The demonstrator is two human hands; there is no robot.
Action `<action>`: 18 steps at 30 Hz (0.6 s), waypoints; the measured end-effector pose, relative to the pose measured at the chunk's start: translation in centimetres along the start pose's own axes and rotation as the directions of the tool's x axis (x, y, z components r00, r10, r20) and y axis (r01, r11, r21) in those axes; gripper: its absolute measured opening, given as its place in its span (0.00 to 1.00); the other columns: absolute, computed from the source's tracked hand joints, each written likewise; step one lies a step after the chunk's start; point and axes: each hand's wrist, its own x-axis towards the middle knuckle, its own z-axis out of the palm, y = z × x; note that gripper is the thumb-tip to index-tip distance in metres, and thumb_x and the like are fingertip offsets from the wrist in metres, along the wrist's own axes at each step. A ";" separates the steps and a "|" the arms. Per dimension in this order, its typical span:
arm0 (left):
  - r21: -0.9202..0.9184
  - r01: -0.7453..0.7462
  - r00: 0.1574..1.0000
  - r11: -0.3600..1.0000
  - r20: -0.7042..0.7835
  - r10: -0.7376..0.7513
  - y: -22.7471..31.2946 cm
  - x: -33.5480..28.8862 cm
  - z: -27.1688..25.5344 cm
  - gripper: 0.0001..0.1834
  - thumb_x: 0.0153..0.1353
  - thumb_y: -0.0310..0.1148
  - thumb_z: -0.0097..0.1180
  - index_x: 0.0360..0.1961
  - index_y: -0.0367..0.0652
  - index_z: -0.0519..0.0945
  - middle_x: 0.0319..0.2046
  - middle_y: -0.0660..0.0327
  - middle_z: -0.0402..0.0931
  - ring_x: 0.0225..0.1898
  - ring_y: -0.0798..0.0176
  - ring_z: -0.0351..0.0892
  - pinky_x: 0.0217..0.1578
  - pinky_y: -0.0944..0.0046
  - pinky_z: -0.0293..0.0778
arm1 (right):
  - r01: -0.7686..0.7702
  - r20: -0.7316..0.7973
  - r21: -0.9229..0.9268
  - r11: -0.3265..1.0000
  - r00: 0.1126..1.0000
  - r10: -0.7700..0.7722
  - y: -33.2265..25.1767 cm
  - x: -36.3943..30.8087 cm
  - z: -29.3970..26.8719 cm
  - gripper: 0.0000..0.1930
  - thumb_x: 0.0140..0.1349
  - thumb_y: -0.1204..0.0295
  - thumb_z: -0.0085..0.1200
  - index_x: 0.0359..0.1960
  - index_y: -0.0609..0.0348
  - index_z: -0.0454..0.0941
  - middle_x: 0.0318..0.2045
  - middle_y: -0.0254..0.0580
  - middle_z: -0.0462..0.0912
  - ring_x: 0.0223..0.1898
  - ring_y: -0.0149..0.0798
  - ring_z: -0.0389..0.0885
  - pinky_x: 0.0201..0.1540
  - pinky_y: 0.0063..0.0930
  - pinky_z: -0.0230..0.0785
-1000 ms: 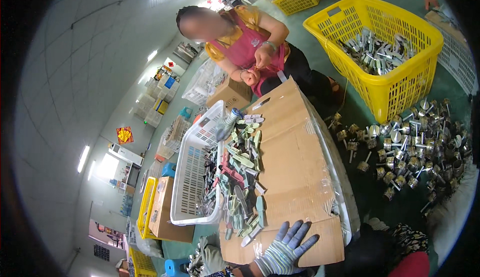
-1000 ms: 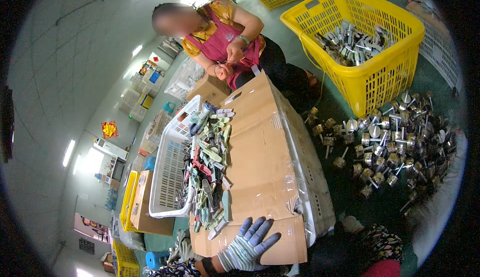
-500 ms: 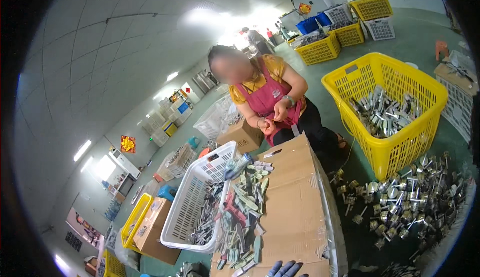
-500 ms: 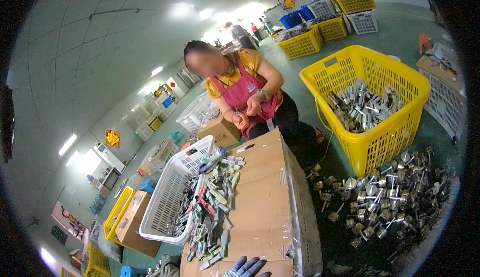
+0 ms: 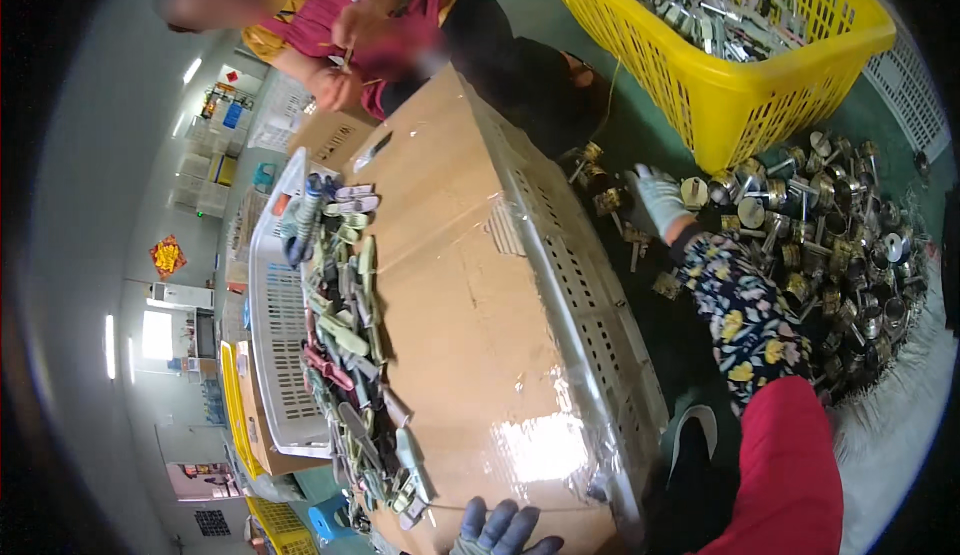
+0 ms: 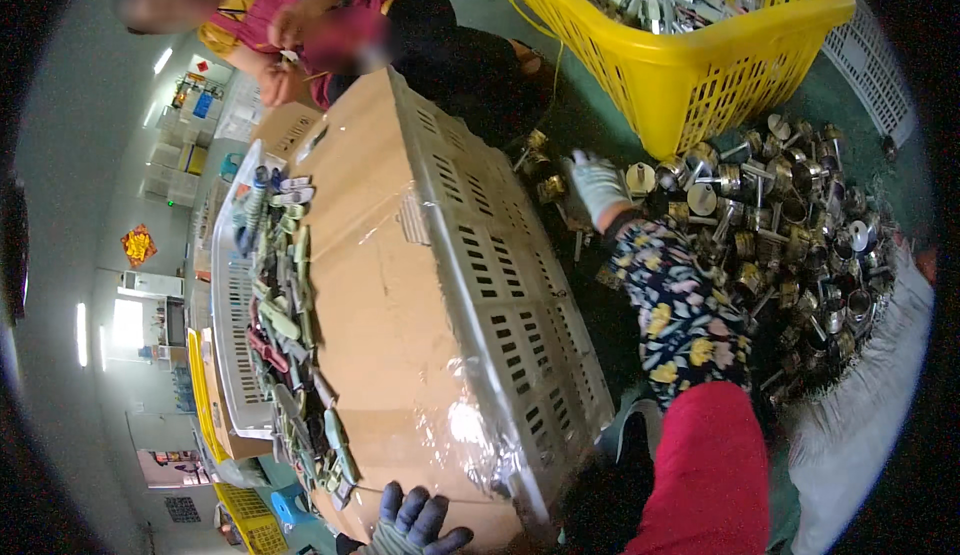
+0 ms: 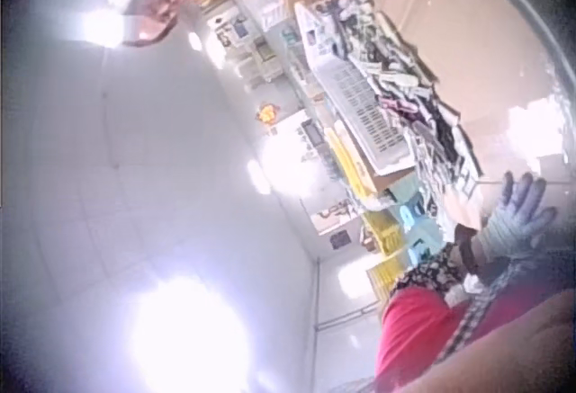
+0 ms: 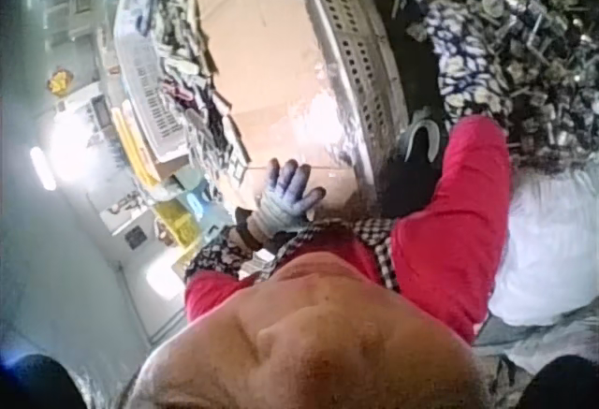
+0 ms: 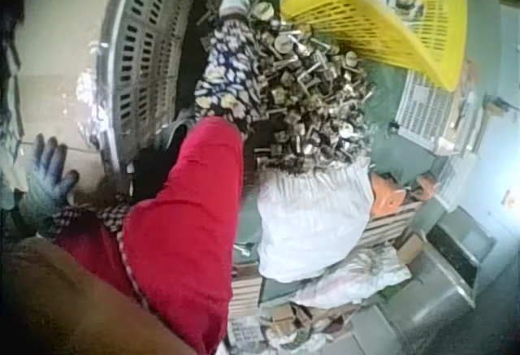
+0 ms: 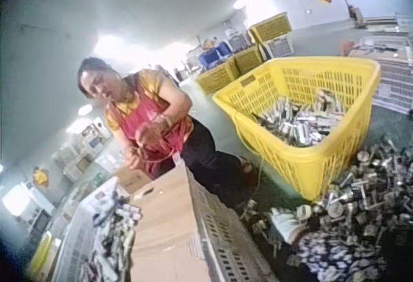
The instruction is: Assembling small plastic components by hand on a cardboard surface
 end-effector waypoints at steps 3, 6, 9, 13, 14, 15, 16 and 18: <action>-0.071 0.020 0.998 0.997 0.054 -0.016 0.2 -0.7 0.7 0.25 0.51 0.46 0.56 0.52 0.57 0.71 0.60 0.43 0.59 0.64 0.37 0.53 0.61 0.29 0.44 | -0.032 0.085 0.232 0.972 0.996 0.013 -6.3 0.3 -5.2 0.40 0.48 0.58 0.61 0.63 0.53 0.61 0.64 0.53 0.60 0.65 0.56 0.58 0.63 0.45 0.55; -0.063 0.017 1.000 0.998 0.026 -0.016 0.2 -0.6 0.6 0.23 0.52 0.44 0.55 0.52 0.58 0.70 0.58 0.45 0.61 0.62 0.39 0.56 0.59 0.29 0.47 | 0.000 0.027 0.182 0.983 1.000 -0.004 -7.3 2.7 -3.6 0.45 0.44 0.54 0.64 0.65 0.53 0.58 0.67 0.53 0.54 0.67 0.59 0.52 0.63 0.51 0.52; -0.056 0.028 0.994 0.998 0.105 -0.022 -0.1 -0.3 -0.4 0.17 0.51 0.44 0.50 0.43 0.58 0.72 0.48 0.52 0.67 0.46 0.48 0.66 0.52 0.28 0.54 | 0.077 0.118 0.063 0.995 0.989 -0.084 -10.0 4.9 -2.2 0.48 0.43 0.56 0.65 0.67 0.49 0.54 0.68 0.51 0.52 0.68 0.56 0.51 0.64 0.49 0.50; 0.045 -0.129 0.978 0.991 0.170 0.120 -1.6 2.4 -1.1 0.10 0.49 0.48 0.47 0.26 0.59 0.65 0.28 0.65 0.60 0.32 0.59 0.58 0.45 0.41 0.52 | 0.054 -0.014 0.034 0.998 0.998 -0.054 -6.7 12.9 9.4 0.48 0.43 0.56 0.64 0.68 0.44 0.52 0.69 0.46 0.50 0.70 0.52 0.47 0.67 0.51 0.43; 0.053 -0.104 0.979 0.993 0.184 0.092 -1.6 2.3 -1.2 0.10 0.49 0.48 0.47 0.26 0.59 0.65 0.28 0.65 0.60 0.32 0.59 0.58 0.45 0.41 0.52 | 0.079 -0.011 0.053 0.995 0.997 -0.078 -8.2 13.5 10.4 0.48 0.43 0.56 0.64 0.68 0.44 0.52 0.69 0.46 0.50 0.70 0.52 0.47 0.67 0.51 0.43; 0.001 -0.060 0.985 0.998 0.159 0.059 -1.5 2.3 -1.0 0.10 0.47 0.49 0.46 0.25 0.59 0.64 0.26 0.66 0.57 0.31 0.60 0.57 0.42 0.45 0.51 | 0.074 0.007 0.037 0.997 0.997 -0.074 -8.5 13.6 10.9 0.47 0.44 0.55 0.63 0.68 0.43 0.52 0.69 0.45 0.50 0.70 0.52 0.46 0.67 0.53 0.40; -0.051 -0.020 0.991 0.998 0.134 0.027 -1.5 2.3 -0.8 0.10 0.46 0.49 0.46 0.25 0.60 0.64 0.24 0.67 0.54 0.30 0.61 0.55 0.38 0.49 0.50 | 0.065 0.025 0.018 0.998 0.998 -0.066 -8.5 13.7 11.2 0.46 0.46 0.54 0.61 0.69 0.43 0.51 0.70 0.44 0.50 0.70 0.51 0.46 0.67 0.55 0.38; -0.105 -0.002 0.993 0.994 0.116 0.014 -1.5 2.4 -0.5 0.10 0.44 0.50 0.44 0.23 0.61 0.63 0.24 0.69 0.54 0.30 0.63 0.55 0.34 0.51 0.49 | 0.044 0.056 -0.021 0.999 0.998 -0.043 -8.2 13.7 11.3 0.45 0.50 0.51 0.57 0.69 0.41 0.49 0.70 0.41 0.50 0.71 0.49 0.45 0.68 0.59 0.34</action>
